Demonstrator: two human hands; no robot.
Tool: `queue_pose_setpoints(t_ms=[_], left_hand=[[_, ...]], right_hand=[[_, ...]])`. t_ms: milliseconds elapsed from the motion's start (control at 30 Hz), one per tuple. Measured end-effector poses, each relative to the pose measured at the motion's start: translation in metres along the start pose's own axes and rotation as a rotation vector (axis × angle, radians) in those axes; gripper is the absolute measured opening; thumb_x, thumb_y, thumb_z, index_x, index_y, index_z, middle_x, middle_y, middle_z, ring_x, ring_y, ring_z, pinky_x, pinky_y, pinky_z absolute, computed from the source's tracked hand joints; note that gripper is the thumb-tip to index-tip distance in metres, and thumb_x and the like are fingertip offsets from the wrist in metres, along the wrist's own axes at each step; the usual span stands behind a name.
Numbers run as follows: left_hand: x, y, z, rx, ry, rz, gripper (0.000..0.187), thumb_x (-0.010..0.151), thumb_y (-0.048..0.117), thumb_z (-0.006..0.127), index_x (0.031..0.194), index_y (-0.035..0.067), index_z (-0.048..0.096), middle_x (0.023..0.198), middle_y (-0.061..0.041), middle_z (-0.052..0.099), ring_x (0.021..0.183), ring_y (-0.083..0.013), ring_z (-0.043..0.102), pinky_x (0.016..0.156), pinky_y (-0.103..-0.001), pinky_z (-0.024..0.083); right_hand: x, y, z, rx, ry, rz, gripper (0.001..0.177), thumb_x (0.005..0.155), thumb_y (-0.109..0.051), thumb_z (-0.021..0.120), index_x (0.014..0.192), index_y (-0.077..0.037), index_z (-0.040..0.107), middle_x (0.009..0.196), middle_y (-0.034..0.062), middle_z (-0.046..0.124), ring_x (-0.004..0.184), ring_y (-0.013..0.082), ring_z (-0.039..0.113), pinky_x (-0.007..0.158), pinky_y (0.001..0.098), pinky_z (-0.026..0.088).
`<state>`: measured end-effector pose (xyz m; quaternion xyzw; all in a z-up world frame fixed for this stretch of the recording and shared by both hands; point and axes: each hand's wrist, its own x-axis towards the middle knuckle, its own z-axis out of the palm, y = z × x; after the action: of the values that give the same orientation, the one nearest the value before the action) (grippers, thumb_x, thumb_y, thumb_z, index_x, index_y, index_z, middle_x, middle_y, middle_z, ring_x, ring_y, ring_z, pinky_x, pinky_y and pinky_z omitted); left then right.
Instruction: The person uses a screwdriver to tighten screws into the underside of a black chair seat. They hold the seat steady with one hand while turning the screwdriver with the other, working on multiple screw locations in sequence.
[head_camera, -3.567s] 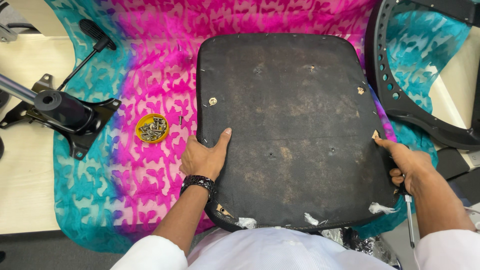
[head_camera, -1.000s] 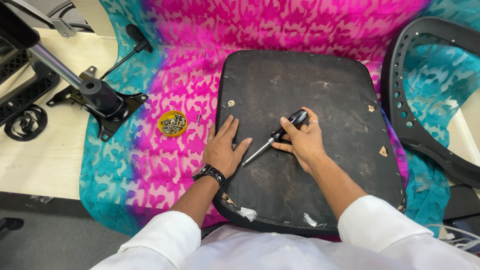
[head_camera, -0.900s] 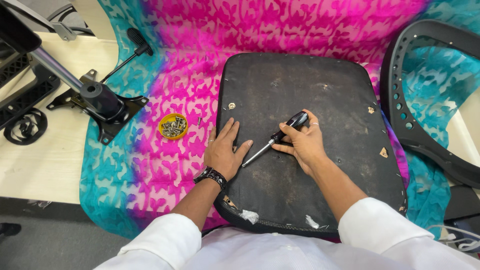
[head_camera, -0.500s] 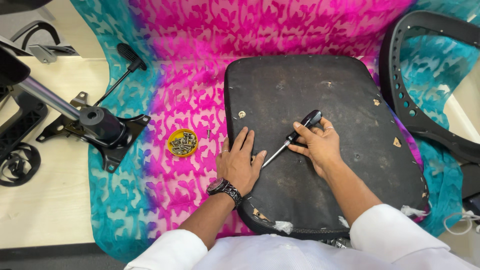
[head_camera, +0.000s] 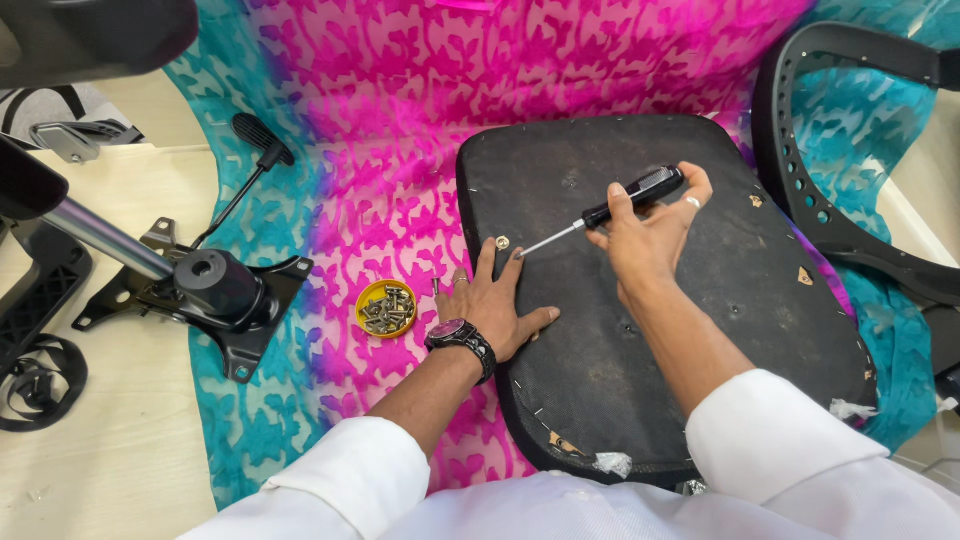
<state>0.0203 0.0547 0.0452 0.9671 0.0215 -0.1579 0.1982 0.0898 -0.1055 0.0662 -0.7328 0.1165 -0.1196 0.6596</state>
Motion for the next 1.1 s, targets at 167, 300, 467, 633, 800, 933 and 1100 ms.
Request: queue_pose_setpoints(t_ms=[167,300,467,633,800,933,1100], left_hand=[[0.006,0.001,-0.006,0.046,0.0,0.02,0.105,0.077,0.071,0.073,0.158,0.022,0.027,0.167,-0.011,0.017,0.14,-0.0382,0.045,0.111,-0.068,0.036],[0.009,0.0,-0.007,0.055,-0.023,0.033,0.107,0.077,0.072,0.073,0.158,0.022,0.025,0.168,-0.011,0.016,0.137,-0.0383,0.048,0.109,-0.068,0.039],[0.009,-0.001,-0.007,0.029,-0.027,0.035,0.106,0.077,0.071,0.073,0.158,0.021,0.026,0.168,-0.011,0.016,0.137,-0.0375,0.048,0.108,-0.066,0.042],[0.01,-0.001,-0.006,0.047,-0.045,0.04,0.105,0.079,0.073,0.07,0.158,0.021,0.025,0.168,-0.011,0.016,0.137,-0.037,0.048,0.106,-0.065,0.044],[0.009,-0.001,-0.005,0.049,-0.042,0.033,0.106,0.078,0.074,0.069,0.159,0.022,0.024,0.167,-0.012,0.016,0.136,-0.0393,0.048,0.106,-0.062,0.046],[0.009,-0.001,-0.004,0.049,-0.032,0.036,0.105,0.078,0.073,0.07,0.158,0.022,0.025,0.166,-0.011,0.017,0.134,-0.04,0.049,0.105,-0.061,0.046],[0.009,-0.001,-0.003,0.049,-0.028,0.047,0.104,0.08,0.071,0.07,0.159,0.021,0.024,0.166,-0.013,0.018,0.129,-0.0399,0.054,0.1,-0.054,0.052]], right_hand=[[-0.005,-0.01,0.023,-0.155,-0.03,-0.302,0.068,0.1,-0.007,0.068,0.145,-0.021,0.018,0.112,0.0177,0.067,0.087,0.0218,0.079,0.065,0.0311,0.072],[-0.007,-0.007,0.034,-0.197,-0.11,-0.473,0.069,0.101,-0.005,0.069,0.146,-0.018,0.018,0.109,0.0175,0.067,0.08,0.02,0.078,0.064,0.0294,0.066],[-0.007,-0.001,0.038,-0.231,-0.172,-0.661,0.066,0.104,-0.001,0.068,0.148,-0.014,0.02,0.106,0.014,0.066,0.086,0.018,0.077,0.069,0.0272,0.066],[-0.005,0.002,0.04,-0.28,-0.22,-0.768,0.064,0.105,-0.002,0.069,0.147,-0.015,0.023,0.105,0.0126,0.066,0.09,0.0189,0.078,0.072,0.0273,0.069],[-0.003,0.002,0.041,-0.313,-0.198,-0.746,0.065,0.104,-0.004,0.07,0.147,-0.015,0.023,0.105,0.0113,0.067,0.09,0.0183,0.078,0.073,0.0273,0.07],[-0.003,0.0,0.038,-0.332,-0.198,-0.813,0.066,0.103,-0.007,0.074,0.146,-0.015,0.025,0.106,0.01,0.068,0.092,0.0177,0.077,0.074,0.0274,0.069],[-0.008,-0.001,0.047,-0.347,-0.232,-0.95,0.066,0.099,-0.013,0.08,0.148,-0.012,0.035,0.106,0.0088,0.067,0.092,0.0177,0.076,0.075,0.0278,0.069]])
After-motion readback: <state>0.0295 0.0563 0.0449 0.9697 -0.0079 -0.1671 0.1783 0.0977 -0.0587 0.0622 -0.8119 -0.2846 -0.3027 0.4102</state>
